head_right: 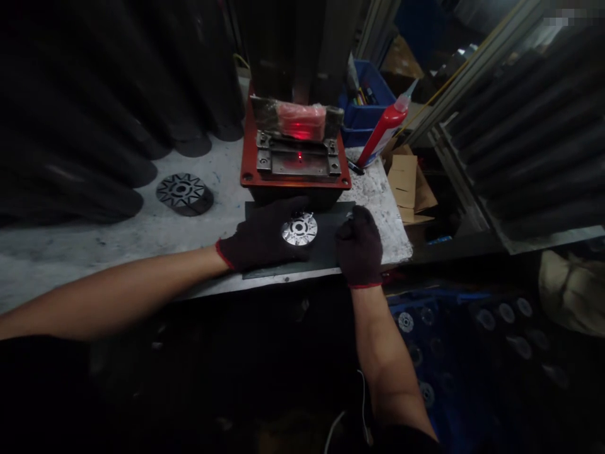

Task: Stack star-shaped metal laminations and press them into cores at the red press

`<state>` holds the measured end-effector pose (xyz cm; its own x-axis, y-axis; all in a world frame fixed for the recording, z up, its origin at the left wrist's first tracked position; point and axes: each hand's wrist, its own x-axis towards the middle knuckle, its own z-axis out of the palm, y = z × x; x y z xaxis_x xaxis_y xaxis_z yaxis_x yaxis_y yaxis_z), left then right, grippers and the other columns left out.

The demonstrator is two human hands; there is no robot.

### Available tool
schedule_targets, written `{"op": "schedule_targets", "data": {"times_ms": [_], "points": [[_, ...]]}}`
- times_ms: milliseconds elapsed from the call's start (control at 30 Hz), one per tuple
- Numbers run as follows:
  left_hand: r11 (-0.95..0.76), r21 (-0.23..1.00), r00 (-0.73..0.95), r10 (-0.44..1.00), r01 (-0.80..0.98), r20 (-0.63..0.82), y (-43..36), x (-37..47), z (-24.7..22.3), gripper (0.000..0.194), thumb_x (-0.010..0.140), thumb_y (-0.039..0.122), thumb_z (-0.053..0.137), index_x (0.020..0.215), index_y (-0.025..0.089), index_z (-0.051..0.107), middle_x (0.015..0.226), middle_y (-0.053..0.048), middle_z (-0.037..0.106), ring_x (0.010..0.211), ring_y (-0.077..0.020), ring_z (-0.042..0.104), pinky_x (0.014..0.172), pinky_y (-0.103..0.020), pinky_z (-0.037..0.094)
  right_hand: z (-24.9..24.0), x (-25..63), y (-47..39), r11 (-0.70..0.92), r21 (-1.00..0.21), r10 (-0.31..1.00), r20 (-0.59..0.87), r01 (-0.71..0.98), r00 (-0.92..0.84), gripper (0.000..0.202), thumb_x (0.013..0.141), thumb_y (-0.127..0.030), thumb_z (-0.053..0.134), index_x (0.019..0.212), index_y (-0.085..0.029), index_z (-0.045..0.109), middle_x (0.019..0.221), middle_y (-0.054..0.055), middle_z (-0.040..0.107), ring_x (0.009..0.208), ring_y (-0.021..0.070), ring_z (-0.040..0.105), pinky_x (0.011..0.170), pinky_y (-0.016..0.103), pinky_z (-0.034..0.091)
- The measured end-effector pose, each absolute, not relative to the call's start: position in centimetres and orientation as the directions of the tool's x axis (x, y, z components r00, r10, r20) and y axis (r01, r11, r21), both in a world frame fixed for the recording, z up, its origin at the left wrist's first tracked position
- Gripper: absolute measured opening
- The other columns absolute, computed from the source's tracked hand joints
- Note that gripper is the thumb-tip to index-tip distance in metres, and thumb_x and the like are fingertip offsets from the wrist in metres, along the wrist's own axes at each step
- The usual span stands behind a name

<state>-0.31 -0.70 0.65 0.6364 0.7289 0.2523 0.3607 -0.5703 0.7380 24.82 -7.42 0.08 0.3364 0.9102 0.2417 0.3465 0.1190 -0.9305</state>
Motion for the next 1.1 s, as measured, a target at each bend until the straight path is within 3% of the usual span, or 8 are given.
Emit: {"op": "schedule_targets", "data": {"times_ms": [100,267,567,733,900,1000,1100], "points": [[-0.510,0.766,0.644,0.747,0.391,0.168,-0.7,-0.1,1.4,0.107,0.084,0.041,0.106,0.174,0.018,0.054,0.175,-0.014,0.061,0.158,-0.0392,0.062,0.138,-0.057,0.049,0.3,24.0,-8.3,0.067,-0.897,0.905,0.239,0.438,0.352,0.043,0.114,-0.056,0.055,0.111,-0.025,0.083,0.088,0.005,0.076,0.077,0.0210,0.068,0.074,0.036,0.059],[-0.495,0.784,0.647,0.745,0.374,0.161,-0.4,0.3,1.4,0.101,0.086,0.040,0.102,0.172,0.020,0.053,0.167,-0.012,0.067,0.155,-0.0395,0.064,0.136,-0.056,0.051,1.2,22.9,-7.5,0.178,-0.831,0.965,0.253,0.527,0.072,0.037,0.108,-0.046,0.064,0.089,-0.025,0.087,0.101,0.006,0.087,0.098,0.0250,0.080,0.096,0.038,0.063],[-0.513,0.780,0.627,0.751,0.359,0.206,-0.6,0.3,1.1,0.099,0.086,0.037,0.103,0.171,0.017,0.056,0.173,-0.013,0.063,0.155,-0.0420,0.064,0.136,-0.059,0.050,0.9,23.7,-6.1,0.254,-0.636,0.955,0.285,0.728,-0.084,0.038,0.115,-0.040,0.057,0.107,-0.023,0.090,0.112,0.009,0.089,0.105,0.0270,0.082,0.102,0.042,0.064],[-0.480,0.775,0.629,0.765,0.411,0.140,-0.6,0.3,1.4,0.107,0.083,0.042,0.107,0.173,0.018,0.054,0.174,-0.014,0.061,0.154,-0.0414,0.064,0.136,-0.059,0.050,3.4,24.1,-5.6,0.467,-0.364,0.884,0.222,0.806,-0.412,0.031,0.113,-0.026,0.058,0.120,-0.021,0.088,0.122,0.013,0.088,0.117,0.0301,0.079,0.107,0.044,0.063],[-0.508,0.757,0.623,0.763,0.410,0.174,-0.5,0.5,0.9,0.112,0.078,0.046,0.108,0.174,0.020,0.054,0.173,-0.014,0.062,0.156,-0.0421,0.064,0.136,-0.059,0.051,5.4,24.0,-6.5,0.536,-0.259,0.843,0.119,0.803,-0.524,0.036,0.116,-0.024,0.052,0.134,-0.020,0.084,0.123,0.015,0.083,0.116,0.0297,0.076,0.104,0.042,0.061],[-0.533,0.739,0.612,0.763,0.411,0.210,-0.5,0.6,0.5,0.106,0.082,0.047,0.104,0.173,0.021,0.055,0.171,-0.013,0.064,0.153,-0.0417,0.066,0.133,-0.059,0.054,4.6,24.6,-8.2,0.434,-0.343,0.898,0.097,0.833,-0.428,0.043,0.113,-0.031,0.058,0.151,-0.020,0.077,0.127,0.016,0.081,0.113,0.0315,0.075,0.100,0.045,0.062],[-0.560,0.738,0.607,0.751,0.376,0.261,-0.4,0.5,0.0,0.101,0.085,0.045,0.101,0.171,0.020,0.056,0.167,-0.012,0.068,0.147,-0.0397,0.070,0.129,-0.058,0.059,2.7,25.0,-9.7,0.106,-0.676,0.986,0.166,0.729,0.010,0.053,0.113,-0.053,0.059,0.154,-0.023,0.072,0.123,0.013,0.083,0.103,0.0284,0.076,0.094,0.044,0.065]]}}
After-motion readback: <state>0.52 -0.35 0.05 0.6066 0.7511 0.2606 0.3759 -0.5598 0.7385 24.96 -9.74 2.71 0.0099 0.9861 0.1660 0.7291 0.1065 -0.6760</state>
